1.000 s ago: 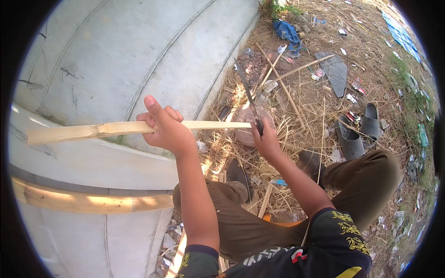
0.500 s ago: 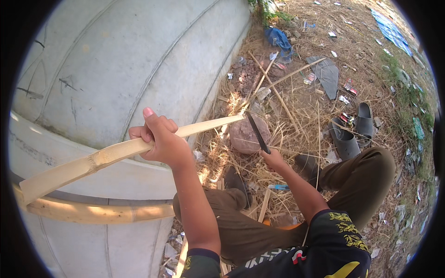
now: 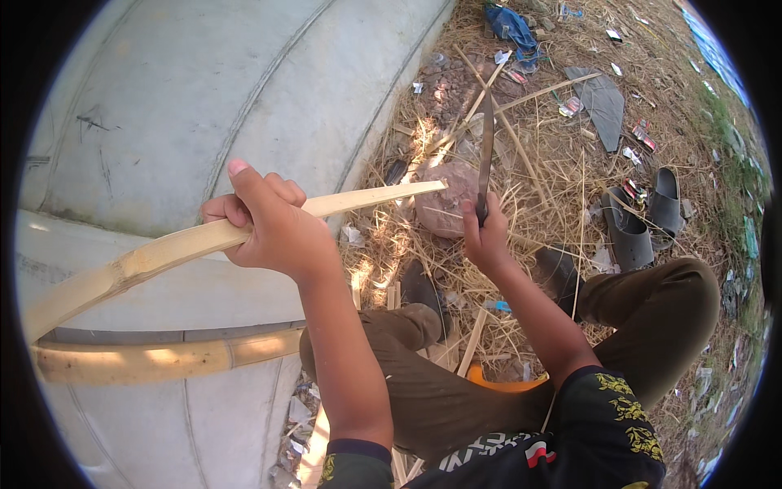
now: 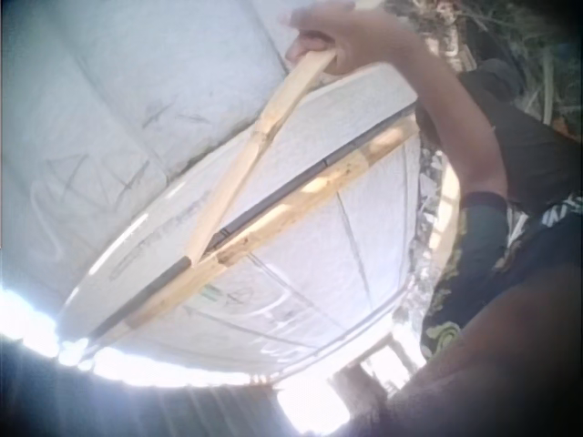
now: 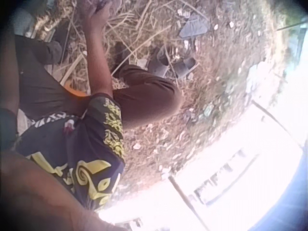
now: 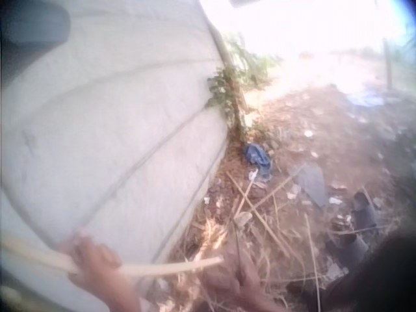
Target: The person sits on the ground and uses a machete to shave and shape a long piece of bamboo. They repeatedly strike the bamboo against a rock to split it into thinner strips. The person then uses a small blue tool to scrape and smooth the surface of the bamboo strips.
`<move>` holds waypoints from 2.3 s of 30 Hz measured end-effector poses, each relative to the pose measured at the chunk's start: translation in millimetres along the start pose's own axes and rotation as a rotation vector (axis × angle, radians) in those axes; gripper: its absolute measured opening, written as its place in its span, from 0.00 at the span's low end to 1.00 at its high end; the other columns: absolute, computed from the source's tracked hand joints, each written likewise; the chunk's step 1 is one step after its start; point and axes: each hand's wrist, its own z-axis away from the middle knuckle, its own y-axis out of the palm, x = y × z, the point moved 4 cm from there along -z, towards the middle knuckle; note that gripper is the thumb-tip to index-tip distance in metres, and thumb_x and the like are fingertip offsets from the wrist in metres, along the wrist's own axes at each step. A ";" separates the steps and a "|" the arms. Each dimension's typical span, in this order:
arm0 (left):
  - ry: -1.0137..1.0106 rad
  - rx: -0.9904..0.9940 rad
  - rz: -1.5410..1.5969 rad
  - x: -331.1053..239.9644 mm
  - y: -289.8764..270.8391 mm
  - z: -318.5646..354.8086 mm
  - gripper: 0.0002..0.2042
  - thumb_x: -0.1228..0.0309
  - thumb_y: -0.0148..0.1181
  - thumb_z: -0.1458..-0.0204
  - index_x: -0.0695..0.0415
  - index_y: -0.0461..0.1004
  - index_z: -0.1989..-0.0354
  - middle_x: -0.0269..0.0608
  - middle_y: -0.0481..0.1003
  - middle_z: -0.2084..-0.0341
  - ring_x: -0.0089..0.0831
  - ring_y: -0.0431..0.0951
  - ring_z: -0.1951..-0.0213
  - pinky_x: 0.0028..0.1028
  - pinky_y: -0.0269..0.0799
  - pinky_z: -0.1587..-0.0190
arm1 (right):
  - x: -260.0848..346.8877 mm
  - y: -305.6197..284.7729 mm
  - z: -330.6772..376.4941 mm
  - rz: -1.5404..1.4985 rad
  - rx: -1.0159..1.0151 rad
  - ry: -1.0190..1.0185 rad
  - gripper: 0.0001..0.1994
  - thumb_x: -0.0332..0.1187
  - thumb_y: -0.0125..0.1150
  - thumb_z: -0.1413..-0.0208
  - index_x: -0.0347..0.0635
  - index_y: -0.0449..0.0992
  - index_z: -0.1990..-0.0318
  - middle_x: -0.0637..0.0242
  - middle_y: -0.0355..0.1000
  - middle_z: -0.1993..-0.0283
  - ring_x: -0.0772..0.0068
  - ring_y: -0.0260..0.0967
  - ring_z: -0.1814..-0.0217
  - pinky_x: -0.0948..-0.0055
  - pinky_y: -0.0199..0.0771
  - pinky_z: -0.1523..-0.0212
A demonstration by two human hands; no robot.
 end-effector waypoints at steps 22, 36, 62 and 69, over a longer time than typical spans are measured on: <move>-0.006 0.051 0.025 -0.7 20.2 3.3 0.23 0.75 0.62 0.40 0.47 0.48 0.72 0.25 0.49 0.89 0.15 0.45 0.87 0.24 0.42 0.83 | -168.4 -21.5 60.5 0.737 0.399 0.404 0.08 0.30 0.56 0.39 0.36 0.66 0.58 0.55 0.70 0.77 0.56 0.68 0.79 0.59 0.72 0.74; -0.026 0.028 0.006 2.8 -3.4 1.0 0.24 0.74 0.65 0.41 0.48 0.49 0.74 0.25 0.55 0.88 0.13 0.51 0.85 0.20 0.48 0.83 | -37.1 14.5 39.0 0.350 0.307 0.033 0.10 0.32 0.60 0.41 0.35 0.66 0.65 0.47 0.72 0.73 0.40 0.70 0.72 0.56 0.70 0.71; -0.186 -0.149 0.338 -34.0 -65.9 -49.7 0.23 0.43 0.37 0.31 0.45 0.53 0.73 0.26 0.46 0.85 0.22 0.39 0.82 0.24 0.37 0.78 | -48.3 -36.4 -31.9 -0.952 -0.260 1.038 0.28 0.58 0.55 0.36 0.37 0.75 0.54 0.70 0.68 0.74 0.80 0.56 0.83 0.72 0.60 0.79; -0.164 -0.209 0.393 -45.1 -76.4 -54.2 0.24 0.42 0.38 0.31 0.45 0.51 0.75 0.27 0.46 0.86 0.23 0.41 0.82 0.25 0.37 0.78 | -2.4 -90.7 -63.8 -0.500 -0.135 0.930 0.14 0.44 0.57 0.37 0.42 0.69 0.67 0.71 0.62 0.78 0.76 0.59 0.83 0.67 0.61 0.81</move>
